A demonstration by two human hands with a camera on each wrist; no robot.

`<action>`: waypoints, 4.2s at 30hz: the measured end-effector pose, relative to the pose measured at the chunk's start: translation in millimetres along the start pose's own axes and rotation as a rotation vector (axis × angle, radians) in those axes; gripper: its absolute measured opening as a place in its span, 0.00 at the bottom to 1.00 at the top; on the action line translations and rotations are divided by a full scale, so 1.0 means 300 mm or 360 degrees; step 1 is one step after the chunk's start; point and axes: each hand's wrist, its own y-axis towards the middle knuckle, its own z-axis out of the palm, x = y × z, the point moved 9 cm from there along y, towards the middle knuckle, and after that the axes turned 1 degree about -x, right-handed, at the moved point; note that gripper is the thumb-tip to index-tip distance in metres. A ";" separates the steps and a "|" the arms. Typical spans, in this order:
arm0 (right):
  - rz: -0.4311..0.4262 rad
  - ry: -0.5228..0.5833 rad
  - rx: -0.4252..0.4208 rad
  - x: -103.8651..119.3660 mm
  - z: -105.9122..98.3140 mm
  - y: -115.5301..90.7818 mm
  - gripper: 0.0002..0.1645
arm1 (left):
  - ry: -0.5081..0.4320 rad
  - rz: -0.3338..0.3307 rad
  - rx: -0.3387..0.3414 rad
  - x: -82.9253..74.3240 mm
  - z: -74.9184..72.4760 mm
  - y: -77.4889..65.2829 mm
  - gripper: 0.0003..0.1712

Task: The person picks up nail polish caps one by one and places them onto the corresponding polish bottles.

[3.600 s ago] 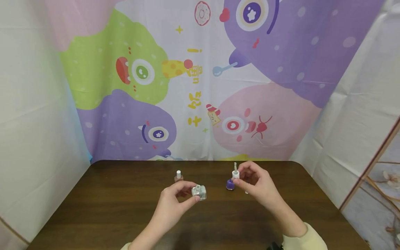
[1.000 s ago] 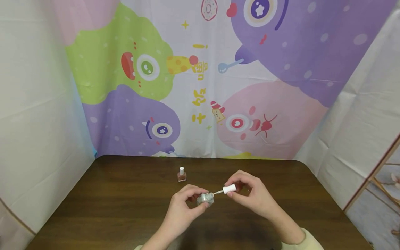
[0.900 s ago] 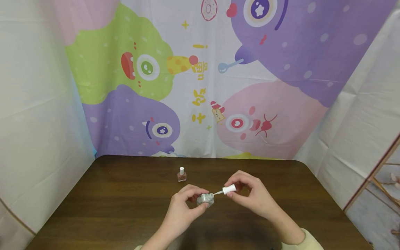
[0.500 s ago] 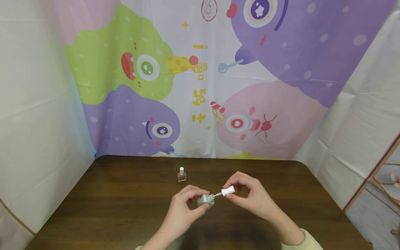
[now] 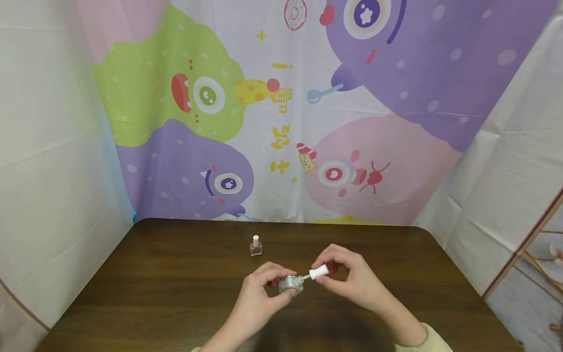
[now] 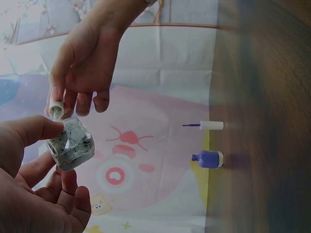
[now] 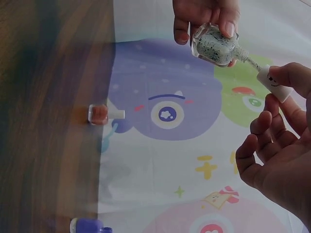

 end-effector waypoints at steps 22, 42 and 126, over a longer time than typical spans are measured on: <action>-0.0001 0.0007 0.0069 -0.069 0.031 -0.020 0.13 | -0.0004 0.0039 0.0057 -0.012 0.021 -0.001 0.16; 0.0014 -0.0013 0.0107 -0.092 0.049 -0.030 0.11 | -0.0022 0.0123 0.0081 -0.024 0.034 -0.003 0.14; 0.0055 0.0154 -0.0026 -0.122 0.052 0.006 0.19 | -0.0218 -0.0137 0.0057 0.008 0.061 0.015 0.13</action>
